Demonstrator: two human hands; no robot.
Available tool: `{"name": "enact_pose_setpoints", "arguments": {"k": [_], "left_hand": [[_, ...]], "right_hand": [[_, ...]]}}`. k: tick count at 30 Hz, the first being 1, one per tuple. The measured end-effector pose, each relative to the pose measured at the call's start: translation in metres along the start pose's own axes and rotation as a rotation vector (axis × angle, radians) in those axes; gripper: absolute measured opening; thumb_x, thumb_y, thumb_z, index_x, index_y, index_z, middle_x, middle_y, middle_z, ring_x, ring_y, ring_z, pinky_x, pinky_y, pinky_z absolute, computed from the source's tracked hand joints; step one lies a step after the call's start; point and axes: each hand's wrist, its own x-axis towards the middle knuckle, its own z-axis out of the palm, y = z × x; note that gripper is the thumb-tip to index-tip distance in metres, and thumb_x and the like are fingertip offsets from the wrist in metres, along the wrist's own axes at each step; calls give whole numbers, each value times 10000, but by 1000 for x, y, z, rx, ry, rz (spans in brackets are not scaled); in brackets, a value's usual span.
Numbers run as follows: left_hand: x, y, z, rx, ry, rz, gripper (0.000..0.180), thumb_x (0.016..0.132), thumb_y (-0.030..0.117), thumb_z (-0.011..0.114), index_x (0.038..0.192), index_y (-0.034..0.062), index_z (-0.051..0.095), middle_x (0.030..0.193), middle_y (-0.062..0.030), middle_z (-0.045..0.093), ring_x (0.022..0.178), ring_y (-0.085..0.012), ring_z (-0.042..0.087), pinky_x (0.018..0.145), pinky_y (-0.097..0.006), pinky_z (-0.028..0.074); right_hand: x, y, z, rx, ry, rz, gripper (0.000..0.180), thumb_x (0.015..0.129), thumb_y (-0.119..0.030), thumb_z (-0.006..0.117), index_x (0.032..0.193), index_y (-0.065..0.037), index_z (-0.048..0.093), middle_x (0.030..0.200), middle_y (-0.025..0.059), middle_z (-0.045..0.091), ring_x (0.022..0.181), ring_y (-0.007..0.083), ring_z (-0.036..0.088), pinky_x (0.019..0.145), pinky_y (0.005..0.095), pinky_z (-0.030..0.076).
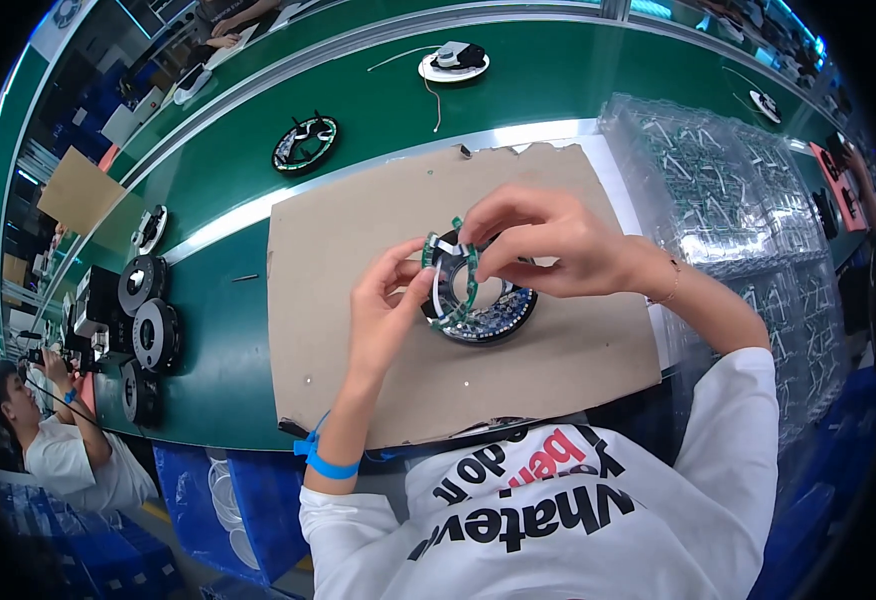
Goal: The person assembles a circular LED light fixture by hand, installing circuit boards and covers into the fixture.
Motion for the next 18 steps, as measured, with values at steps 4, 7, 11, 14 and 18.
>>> {"name": "enact_pose_setpoints", "arguments": {"k": [4,7,11,14,18], "left_hand": [[3,15,0,448,225,376,265,811,45,601,1077,38,601,1003,-89,626,819,-170,621,672,-233,482],[-7,52,2,583,401,481,263,764,37,655,1024,33,616,933,-84,648,769,-156,630,653,-240,494],[-22,76,13,670,179,453,260,730,28,690,981,28,621,828,-75,661,700,-159,646,619,-246,508],[-16,69,20,617,196,458,193,736,19,689,920,11,629,746,-104,658,670,-174,665,589,-240,516],[-11,65,15,584,192,367,166,744,18,683,900,-7,630,721,-106,653,656,-159,660,603,-239,517]], "right_hand": [[10,-7,3,-69,-42,-60,167,707,51,651,842,-45,632,934,78,561,825,214,587,667,296,497],[13,-7,3,-124,-36,-56,160,718,44,644,851,-43,623,909,70,562,784,209,585,636,297,486],[18,-9,6,-164,13,-83,167,716,38,649,860,-39,612,904,69,561,756,206,586,619,299,481],[19,-8,10,-151,22,-93,171,711,25,660,863,-41,616,911,73,563,744,212,583,608,303,480],[16,-7,7,-122,73,-102,203,726,63,621,901,-42,621,924,68,574,720,185,581,622,278,478]]}}
